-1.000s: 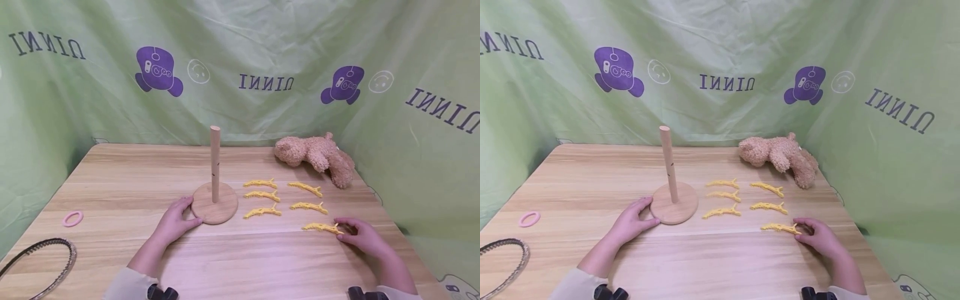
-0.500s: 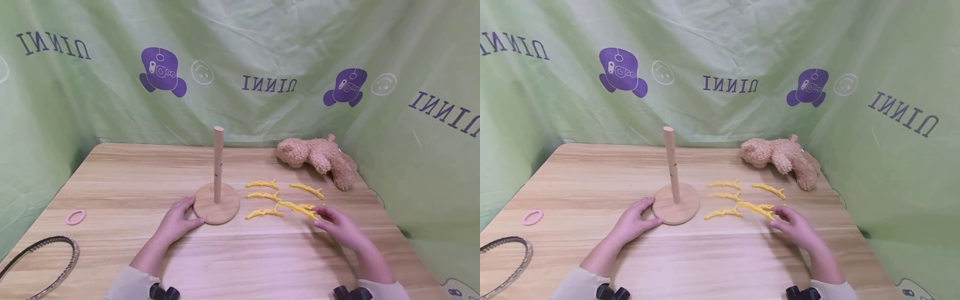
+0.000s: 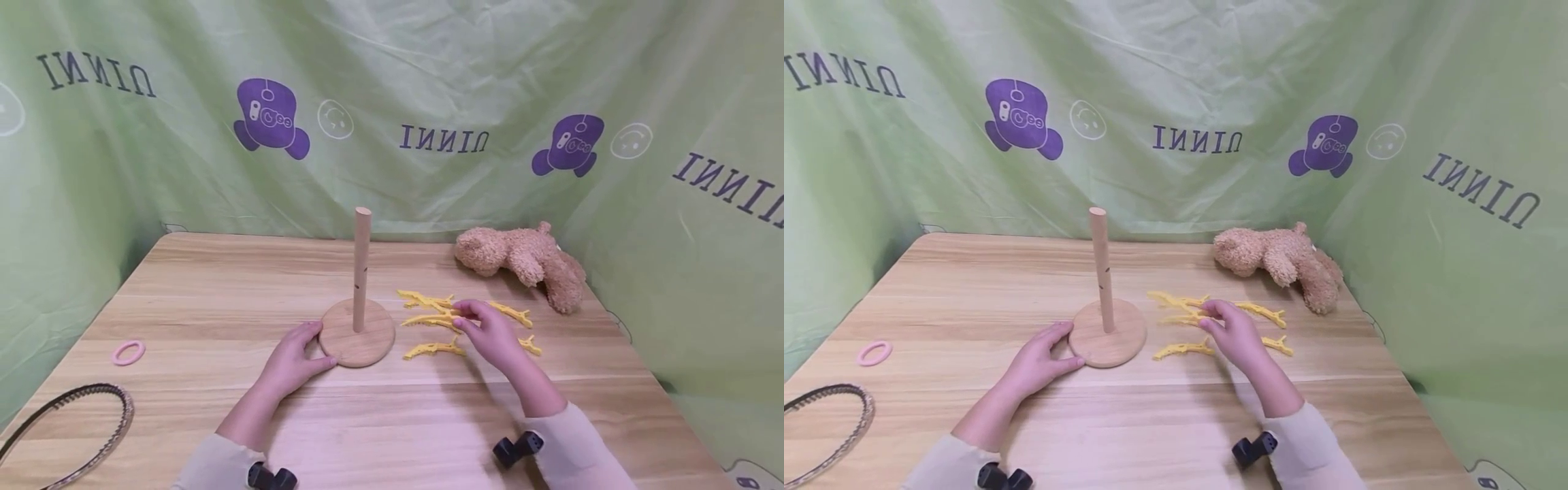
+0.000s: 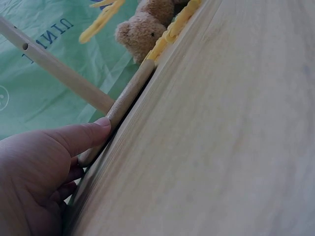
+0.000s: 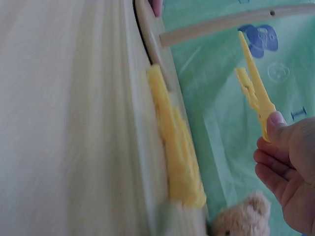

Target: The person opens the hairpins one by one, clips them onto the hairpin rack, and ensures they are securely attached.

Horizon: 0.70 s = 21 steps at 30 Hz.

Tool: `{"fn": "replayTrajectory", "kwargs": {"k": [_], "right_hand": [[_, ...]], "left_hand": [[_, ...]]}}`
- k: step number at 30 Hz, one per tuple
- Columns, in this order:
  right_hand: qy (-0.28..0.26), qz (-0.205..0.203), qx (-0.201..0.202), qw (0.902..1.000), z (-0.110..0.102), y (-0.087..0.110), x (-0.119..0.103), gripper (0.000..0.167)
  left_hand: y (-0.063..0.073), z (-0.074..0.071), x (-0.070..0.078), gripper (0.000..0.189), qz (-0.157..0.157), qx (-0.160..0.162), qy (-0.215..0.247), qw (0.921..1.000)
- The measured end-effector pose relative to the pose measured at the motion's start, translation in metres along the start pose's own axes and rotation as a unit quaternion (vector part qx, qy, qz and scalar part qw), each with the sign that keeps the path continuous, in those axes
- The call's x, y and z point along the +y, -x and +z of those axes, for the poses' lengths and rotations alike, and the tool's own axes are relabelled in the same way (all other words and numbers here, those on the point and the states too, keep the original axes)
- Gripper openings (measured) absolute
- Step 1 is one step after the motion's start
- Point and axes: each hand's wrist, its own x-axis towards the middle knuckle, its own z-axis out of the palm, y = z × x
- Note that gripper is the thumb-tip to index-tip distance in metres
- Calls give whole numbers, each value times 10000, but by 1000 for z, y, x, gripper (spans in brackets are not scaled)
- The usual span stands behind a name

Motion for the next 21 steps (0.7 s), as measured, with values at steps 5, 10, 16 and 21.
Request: {"fn": "replayTrajectory", "kwargs": {"k": [5,10,16,21], "right_hand": [[-57,-116,23,9999,14,-21,-24,23],[-192,-252,-254,9992,29,-35,-40,22],[-264,-352,-461,9980,45,-47,-52,21],[-245,-375,-584,9973,53,-51,-57,21]], "left_hand": [[-2,1,1,78,-8,-16,5,10000],[-4,2,0,77,77,-11,10,10000],[-5,4,-1,77,127,17,32,9999],[-5,5,-1,77,115,7,25,9999]]}}
